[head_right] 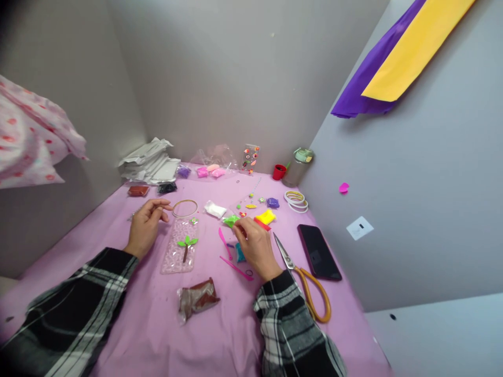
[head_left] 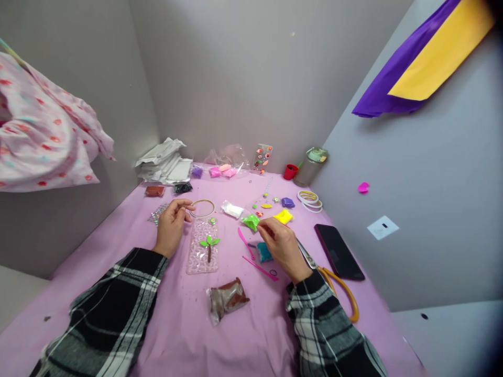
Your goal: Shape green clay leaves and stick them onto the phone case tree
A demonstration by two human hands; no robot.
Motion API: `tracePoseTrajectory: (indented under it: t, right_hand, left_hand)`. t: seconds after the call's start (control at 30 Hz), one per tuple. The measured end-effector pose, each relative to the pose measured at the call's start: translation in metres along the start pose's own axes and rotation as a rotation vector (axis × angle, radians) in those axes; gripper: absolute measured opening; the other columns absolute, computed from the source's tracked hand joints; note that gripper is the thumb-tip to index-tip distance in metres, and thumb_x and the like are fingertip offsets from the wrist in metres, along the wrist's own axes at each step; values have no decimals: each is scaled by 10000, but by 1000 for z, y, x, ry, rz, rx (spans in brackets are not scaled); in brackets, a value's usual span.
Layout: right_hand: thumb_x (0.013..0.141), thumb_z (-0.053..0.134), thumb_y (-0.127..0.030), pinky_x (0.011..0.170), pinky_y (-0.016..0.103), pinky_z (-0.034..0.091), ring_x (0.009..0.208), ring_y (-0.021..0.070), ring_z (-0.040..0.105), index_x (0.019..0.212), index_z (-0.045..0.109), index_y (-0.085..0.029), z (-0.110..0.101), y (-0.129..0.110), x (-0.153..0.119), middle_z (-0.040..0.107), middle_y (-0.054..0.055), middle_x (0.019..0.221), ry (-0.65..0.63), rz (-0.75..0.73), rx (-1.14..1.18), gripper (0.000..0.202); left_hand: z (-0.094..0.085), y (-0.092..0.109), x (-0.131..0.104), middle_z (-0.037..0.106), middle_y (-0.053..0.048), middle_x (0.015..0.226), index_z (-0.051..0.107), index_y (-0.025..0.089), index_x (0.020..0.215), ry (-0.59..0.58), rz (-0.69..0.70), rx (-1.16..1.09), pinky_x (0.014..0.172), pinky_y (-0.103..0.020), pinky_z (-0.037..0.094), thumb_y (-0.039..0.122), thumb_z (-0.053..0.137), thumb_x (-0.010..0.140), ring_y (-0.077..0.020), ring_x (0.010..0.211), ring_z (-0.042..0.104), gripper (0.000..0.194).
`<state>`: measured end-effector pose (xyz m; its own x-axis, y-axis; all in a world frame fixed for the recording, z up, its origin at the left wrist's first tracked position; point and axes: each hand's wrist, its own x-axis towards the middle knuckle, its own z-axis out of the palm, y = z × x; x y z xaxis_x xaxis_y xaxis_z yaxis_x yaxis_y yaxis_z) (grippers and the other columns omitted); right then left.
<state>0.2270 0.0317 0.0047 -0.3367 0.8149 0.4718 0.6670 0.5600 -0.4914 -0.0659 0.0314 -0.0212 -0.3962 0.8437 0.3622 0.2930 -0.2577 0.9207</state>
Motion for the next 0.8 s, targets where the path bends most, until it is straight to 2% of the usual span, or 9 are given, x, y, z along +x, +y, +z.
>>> tracePoseTrajectory:
  t: [0.47, 0.8]
  right_hand:
    - [953, 562, -185, 709, 296, 468, 787, 198, 647, 891, 641, -207, 4, -1, -1, 697, 47, 866, -25, -29, -43, 103]
    - [983, 527, -184, 785, 317, 498, 861, 219, 676, 962, 661, -211, 14, 0, -5, 726, 64, 947, -94, -50, -5, 138]
  left_hand:
    - [0, 0, 0, 716, -22, 903, 634, 206, 982, -8, 0, 1, 615, -273, 495, 231, 494, 868, -136, 610, 591, 183]
    - [0, -1, 0, 708, -19, 907, 628, 209, 986, -10, 0, -5, 621, -276, 474, 212, 485, 875, -130, 605, 575, 180]
